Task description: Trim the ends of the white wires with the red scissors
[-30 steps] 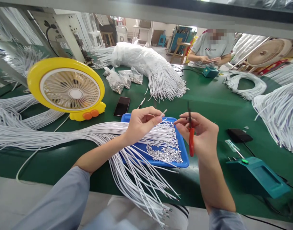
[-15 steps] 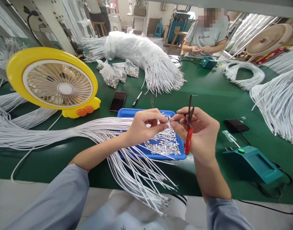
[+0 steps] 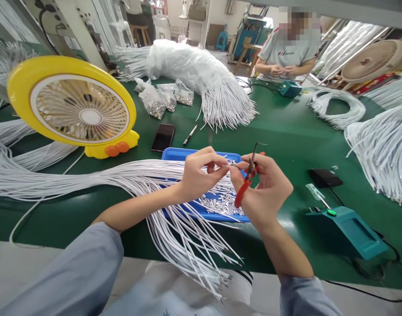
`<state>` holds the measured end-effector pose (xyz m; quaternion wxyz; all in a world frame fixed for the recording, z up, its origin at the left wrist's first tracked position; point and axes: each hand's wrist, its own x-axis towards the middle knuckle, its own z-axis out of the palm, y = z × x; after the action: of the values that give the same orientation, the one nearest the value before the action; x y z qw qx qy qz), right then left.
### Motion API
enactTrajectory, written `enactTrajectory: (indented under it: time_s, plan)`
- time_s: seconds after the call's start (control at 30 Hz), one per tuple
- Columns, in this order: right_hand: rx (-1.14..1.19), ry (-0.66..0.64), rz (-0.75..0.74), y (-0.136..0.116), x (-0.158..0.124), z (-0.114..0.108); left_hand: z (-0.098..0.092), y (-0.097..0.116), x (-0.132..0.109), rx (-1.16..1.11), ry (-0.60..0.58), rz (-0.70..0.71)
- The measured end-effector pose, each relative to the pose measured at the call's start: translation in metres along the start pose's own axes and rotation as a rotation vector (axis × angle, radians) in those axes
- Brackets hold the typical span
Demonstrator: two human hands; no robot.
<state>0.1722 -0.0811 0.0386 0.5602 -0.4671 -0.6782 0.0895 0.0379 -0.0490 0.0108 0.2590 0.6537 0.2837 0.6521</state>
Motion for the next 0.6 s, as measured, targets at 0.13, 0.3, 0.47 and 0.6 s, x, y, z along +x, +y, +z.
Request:
enactTrajectory:
  time_s: [0.13, 0.3, 0.47, 0.6]
  plan:
    - [0.125, -0.025, 0.108, -0.002, 0.007, -0.008, -0.001, -0.003, 0.002, -0.023, -0.041, -0.019]
    - [0.311, -0.11, 0.188, 0.002, 0.021, -0.015, -0.002, -0.001, 0.003, -0.198, -0.163, -0.225]
    - [0.383, -0.187, 0.214, 0.006, 0.021, -0.009, -0.002, 0.003, 0.003, -0.297, -0.215, -0.256]
    - [0.331, -0.164, 0.22, 0.006, 0.019, -0.008, -0.002, 0.004, 0.004, -0.278, -0.202, -0.25]
